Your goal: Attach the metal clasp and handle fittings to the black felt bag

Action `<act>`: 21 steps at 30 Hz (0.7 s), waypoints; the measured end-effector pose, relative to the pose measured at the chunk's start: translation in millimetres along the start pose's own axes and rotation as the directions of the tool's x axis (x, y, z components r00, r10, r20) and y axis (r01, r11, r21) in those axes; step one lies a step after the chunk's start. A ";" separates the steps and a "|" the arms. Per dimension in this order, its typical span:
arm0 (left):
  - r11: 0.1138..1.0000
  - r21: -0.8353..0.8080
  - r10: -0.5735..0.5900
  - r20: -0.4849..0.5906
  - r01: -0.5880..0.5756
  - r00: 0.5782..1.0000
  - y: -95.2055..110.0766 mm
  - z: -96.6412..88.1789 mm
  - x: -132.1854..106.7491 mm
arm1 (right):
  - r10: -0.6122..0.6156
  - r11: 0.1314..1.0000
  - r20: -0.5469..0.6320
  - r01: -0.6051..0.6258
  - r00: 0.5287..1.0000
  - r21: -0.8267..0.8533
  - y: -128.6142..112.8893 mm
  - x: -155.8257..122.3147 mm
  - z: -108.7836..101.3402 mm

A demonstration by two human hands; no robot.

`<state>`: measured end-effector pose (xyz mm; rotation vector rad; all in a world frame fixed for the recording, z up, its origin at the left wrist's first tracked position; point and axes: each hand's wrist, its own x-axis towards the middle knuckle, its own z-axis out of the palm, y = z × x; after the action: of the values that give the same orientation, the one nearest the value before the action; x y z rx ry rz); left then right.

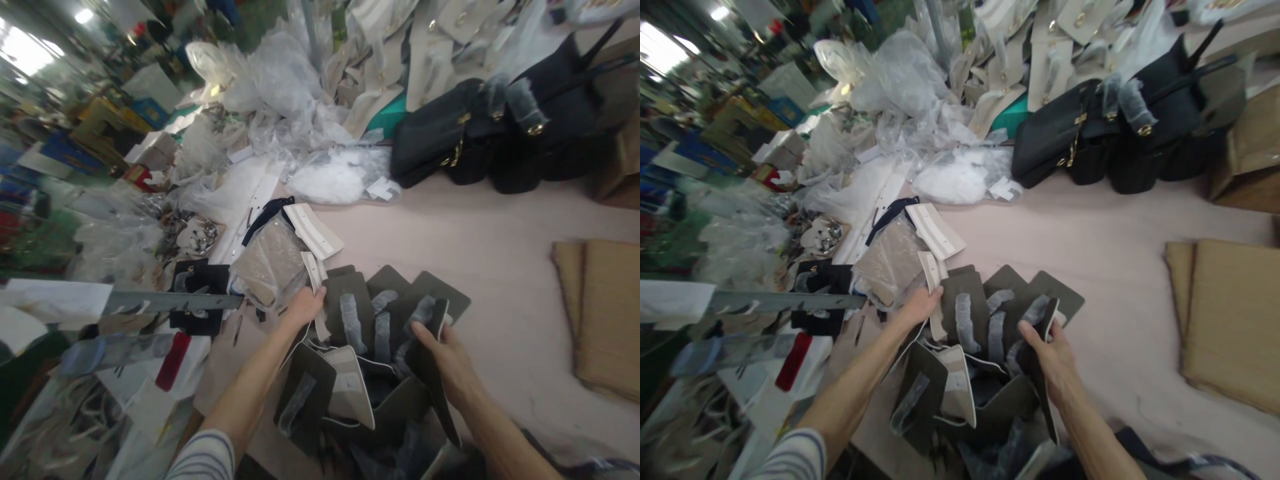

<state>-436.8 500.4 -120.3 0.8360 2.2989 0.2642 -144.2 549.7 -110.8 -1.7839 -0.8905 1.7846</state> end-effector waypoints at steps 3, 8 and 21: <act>0.992 0.082 0.094 -0.029 -0.091 0.995 8.3 14.0 -2.2 | 0.074 0.993 -0.016 -0.073 0.997 0.092 6.9 4.8 -2.7; 0.959 -0.164 0.224 -0.070 -0.233 0.972 3.3 27.4 -9.3 | 0.183 0.947 0.091 -0.200 0.979 0.251 24.9 1.2 -13.1; 0.879 -0.441 0.272 0.153 -0.180 0.950 127.1 73.1 -69.1 | -0.033 0.793 0.243 -0.122 0.970 0.597 10.8 3.5 14.8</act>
<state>-286.5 552.6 -89.5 0.8578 1.8452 0.7179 -157.7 543.1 -121.8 -1.1906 -0.2782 2.0454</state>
